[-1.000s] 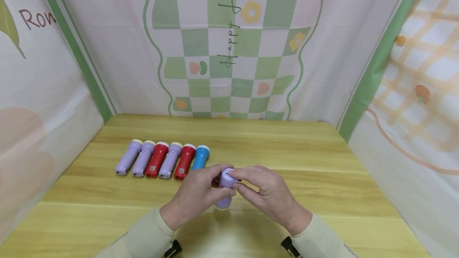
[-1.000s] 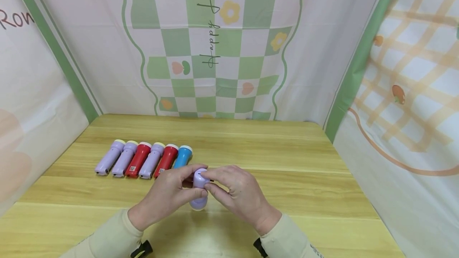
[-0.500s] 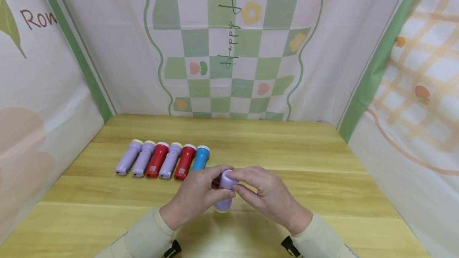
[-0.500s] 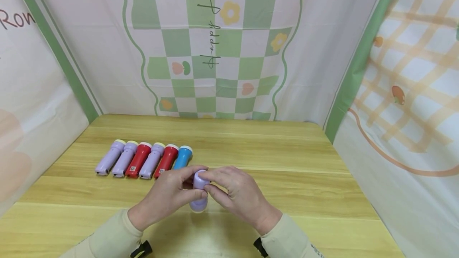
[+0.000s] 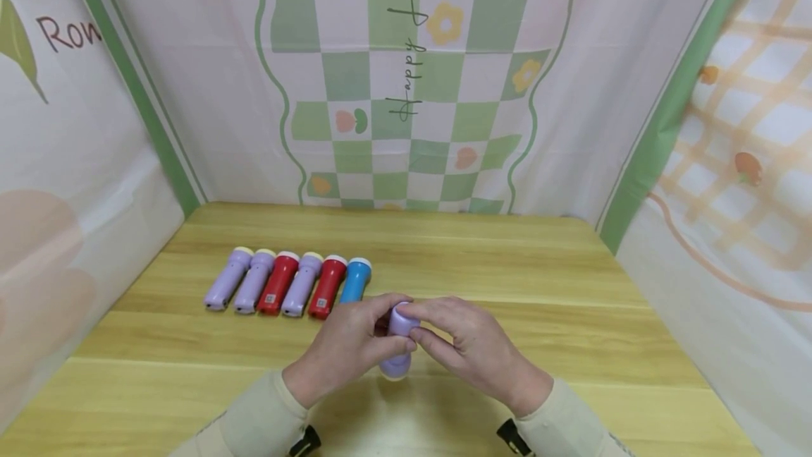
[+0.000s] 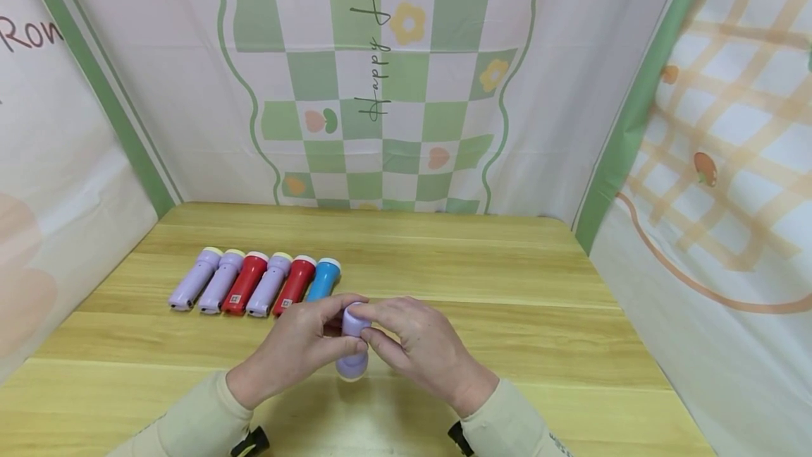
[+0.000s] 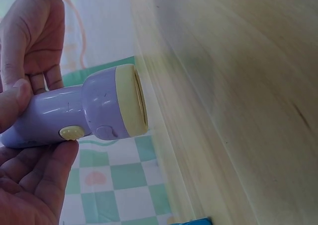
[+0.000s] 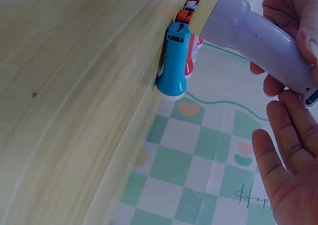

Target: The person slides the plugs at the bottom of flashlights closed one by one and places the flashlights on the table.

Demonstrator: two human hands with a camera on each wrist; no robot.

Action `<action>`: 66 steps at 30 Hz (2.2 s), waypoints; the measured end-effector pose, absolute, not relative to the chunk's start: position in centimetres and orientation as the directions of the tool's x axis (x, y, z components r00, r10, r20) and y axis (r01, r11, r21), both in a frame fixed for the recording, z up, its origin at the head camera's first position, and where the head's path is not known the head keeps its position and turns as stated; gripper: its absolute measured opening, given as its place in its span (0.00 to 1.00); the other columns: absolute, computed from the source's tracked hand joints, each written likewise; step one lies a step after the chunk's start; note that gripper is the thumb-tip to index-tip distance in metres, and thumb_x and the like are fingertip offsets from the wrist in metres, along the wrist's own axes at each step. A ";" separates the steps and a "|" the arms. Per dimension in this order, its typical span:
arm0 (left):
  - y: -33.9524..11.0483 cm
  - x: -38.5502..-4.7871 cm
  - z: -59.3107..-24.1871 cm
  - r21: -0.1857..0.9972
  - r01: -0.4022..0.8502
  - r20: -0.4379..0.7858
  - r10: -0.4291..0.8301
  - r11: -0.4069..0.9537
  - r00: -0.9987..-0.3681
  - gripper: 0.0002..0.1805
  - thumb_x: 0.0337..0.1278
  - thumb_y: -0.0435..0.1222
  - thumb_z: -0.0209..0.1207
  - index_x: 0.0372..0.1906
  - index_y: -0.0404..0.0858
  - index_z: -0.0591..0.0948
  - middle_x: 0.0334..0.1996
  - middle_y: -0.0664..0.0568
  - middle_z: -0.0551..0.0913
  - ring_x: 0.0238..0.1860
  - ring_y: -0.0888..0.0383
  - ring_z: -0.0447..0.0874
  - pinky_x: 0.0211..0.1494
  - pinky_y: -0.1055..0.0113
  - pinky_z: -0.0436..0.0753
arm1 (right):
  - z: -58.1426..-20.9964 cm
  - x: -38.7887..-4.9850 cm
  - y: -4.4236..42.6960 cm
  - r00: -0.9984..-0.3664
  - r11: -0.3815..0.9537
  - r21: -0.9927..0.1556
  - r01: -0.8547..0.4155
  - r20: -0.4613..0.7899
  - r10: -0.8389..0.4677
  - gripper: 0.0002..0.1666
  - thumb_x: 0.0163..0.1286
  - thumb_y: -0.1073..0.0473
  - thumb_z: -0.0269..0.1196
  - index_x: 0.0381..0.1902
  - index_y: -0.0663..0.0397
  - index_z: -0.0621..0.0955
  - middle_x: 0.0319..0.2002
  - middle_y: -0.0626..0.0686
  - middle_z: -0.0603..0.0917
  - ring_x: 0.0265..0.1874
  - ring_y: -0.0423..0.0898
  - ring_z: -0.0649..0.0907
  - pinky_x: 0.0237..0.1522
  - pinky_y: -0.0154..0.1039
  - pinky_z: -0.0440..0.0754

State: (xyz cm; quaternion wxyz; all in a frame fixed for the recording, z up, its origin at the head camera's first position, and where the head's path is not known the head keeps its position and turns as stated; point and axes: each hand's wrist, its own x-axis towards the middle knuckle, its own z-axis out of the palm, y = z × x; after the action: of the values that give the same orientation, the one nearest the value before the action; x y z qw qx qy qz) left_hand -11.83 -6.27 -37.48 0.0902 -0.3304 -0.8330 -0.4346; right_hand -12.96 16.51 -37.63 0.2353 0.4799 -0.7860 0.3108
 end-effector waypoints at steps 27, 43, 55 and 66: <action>-6.5 -12.8 -37.2 0.639 0.574 0.373 0.446 0.512 -0.813 0.22 0.61 0.43 0.73 0.59 0.45 0.82 0.42 0.63 0.87 0.30 0.68 0.79 0.35 0.72 0.84 | -38.2 -13.3 16.2 -0.394 0.375 -0.190 -0.908 0.695 -0.602 0.23 0.74 0.58 0.68 0.65 0.48 0.81 0.56 0.45 0.88 0.52 0.44 0.88 0.55 0.37 0.86; -6.5 -13.7 -37.6 0.615 0.573 0.397 0.415 0.541 -0.819 0.23 0.60 0.36 0.74 0.60 0.43 0.82 0.48 0.57 0.89 0.36 0.64 0.87 0.42 0.69 0.87 | -38.5 -13.4 16.9 -0.473 0.495 -0.179 -0.850 0.671 -0.571 0.28 0.79 0.48 0.62 0.70 0.54 0.77 0.62 0.51 0.85 0.59 0.48 0.85 0.62 0.45 0.83; -6.7 -14.5 -37.6 0.615 0.573 0.389 0.424 0.541 -0.818 0.22 0.59 0.35 0.74 0.59 0.42 0.84 0.47 0.56 0.89 0.40 0.64 0.88 0.45 0.72 0.87 | -38.8 -13.1 17.4 -0.622 0.657 -0.196 -0.728 0.593 -0.512 0.34 0.76 0.42 0.63 0.72 0.53 0.75 0.68 0.61 0.79 0.69 0.61 0.76 0.70 0.62 0.74; -6.4 -15.3 -38.1 0.583 0.591 0.331 0.501 0.557 -0.799 0.18 0.74 0.42 0.63 0.61 0.39 0.80 0.46 0.58 0.83 0.43 0.65 0.81 0.49 0.69 0.85 | -38.9 -13.2 17.7 -0.662 0.682 -0.219 -0.698 0.561 -0.496 0.34 0.75 0.44 0.65 0.72 0.51 0.75 0.69 0.61 0.78 0.70 0.61 0.74 0.70 0.62 0.73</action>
State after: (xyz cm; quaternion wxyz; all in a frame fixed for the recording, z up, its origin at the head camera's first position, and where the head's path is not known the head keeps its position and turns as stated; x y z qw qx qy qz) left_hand -15.32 -6.43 -38.06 0.0636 -0.3103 -0.8801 -0.3537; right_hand -13.24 17.73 -38.93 0.2357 0.3368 -0.8863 0.2133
